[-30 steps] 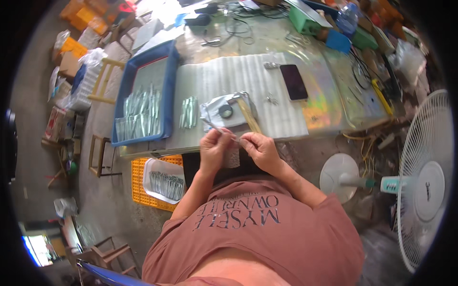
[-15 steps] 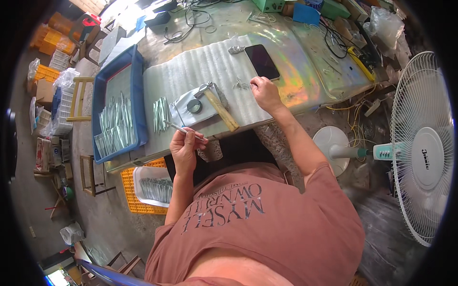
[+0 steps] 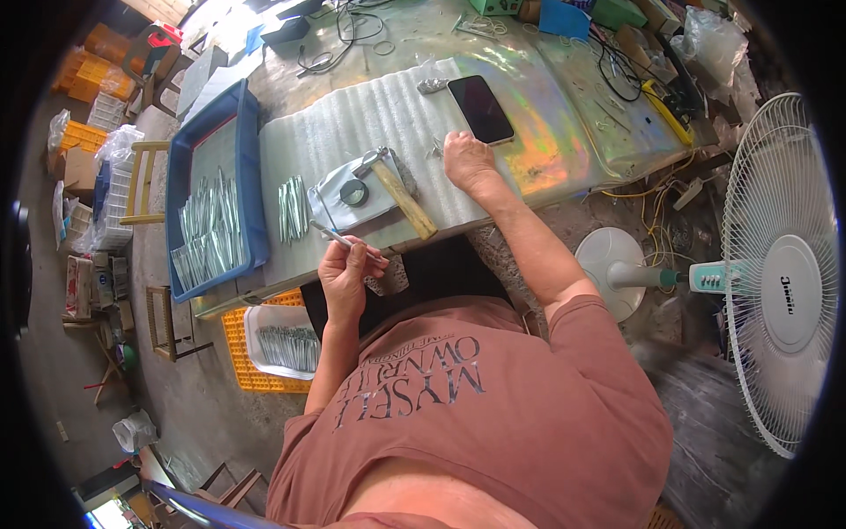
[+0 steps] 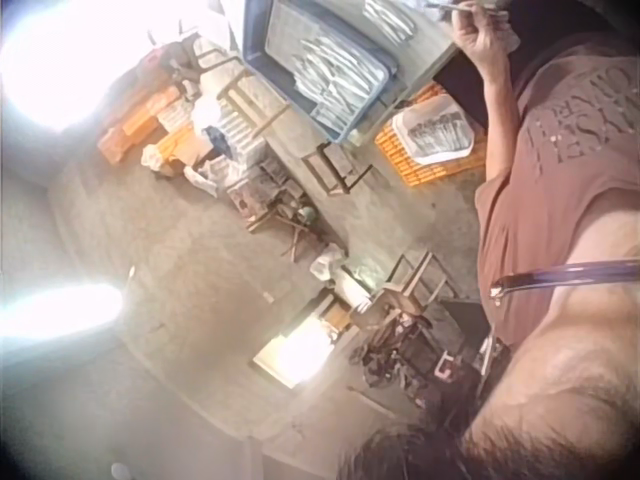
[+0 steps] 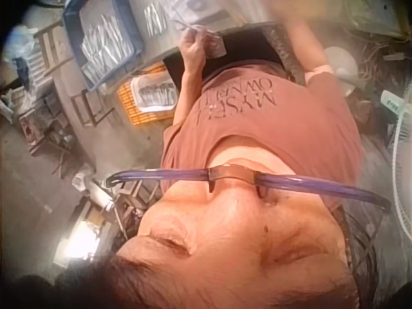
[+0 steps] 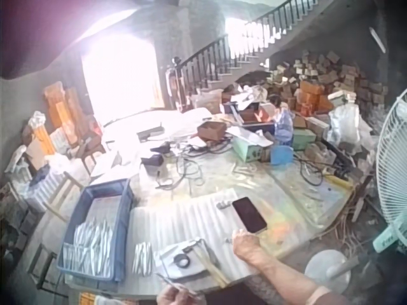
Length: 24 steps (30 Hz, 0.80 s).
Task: The person is seen assembling small hardware parts by inserting pins into metal bases and securing them using a small hammer at a workbench.
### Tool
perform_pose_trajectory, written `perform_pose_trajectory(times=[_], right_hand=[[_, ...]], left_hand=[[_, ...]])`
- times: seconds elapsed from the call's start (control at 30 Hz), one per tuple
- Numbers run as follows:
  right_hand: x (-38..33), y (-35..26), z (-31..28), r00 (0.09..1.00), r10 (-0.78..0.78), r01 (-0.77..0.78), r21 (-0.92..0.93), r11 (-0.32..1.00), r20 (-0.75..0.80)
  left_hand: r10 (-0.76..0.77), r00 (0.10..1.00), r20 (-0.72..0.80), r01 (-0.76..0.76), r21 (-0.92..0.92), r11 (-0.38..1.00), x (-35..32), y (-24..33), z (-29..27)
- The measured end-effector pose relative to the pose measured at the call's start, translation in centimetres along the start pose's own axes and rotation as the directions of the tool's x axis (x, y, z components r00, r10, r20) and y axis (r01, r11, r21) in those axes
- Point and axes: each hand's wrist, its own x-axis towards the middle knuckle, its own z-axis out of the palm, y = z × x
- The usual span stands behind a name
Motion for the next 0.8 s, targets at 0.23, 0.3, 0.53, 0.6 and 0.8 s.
perform_pose_trajectory(times=[0.23,0.3,0.53,0.6,0.8], right_hand=[[-0.2,2.2,1.2,0.99,-0.057,0.078,0.159,0.984,-0.131],[-0.8,2.1,0.7,0.978,-0.06,0.125,0.332,0.935,-0.202],[-4.3,-0.6,-3.0,0.972,-0.003,0.161,0.661,0.733,-0.234],[-5.2,-1.5,-3.6,0.974,-0.034,0.188,0.709,0.68,-0.226],[-8.4,-4.7,-5.4,0.963,-0.224,0.247,0.834,0.493,-0.152]], left_hand=[[0.006,1.0,-0.008,-0.006,0.001,1.0,0.0,0.0,-0.1],[0.011,1.0,-0.024,-0.011,0.004,1.0,-0.1,0.1,-0.5],[-0.012,1.0,-0.017,0.011,-0.06,0.998,0.6,0.0,-0.3],[-0.014,1.0,-0.009,0.013,-0.095,0.995,0.9,0.0,-0.2],[-0.039,0.999,0.006,0.039,-0.257,0.966,1.5,0.2,0.1]])
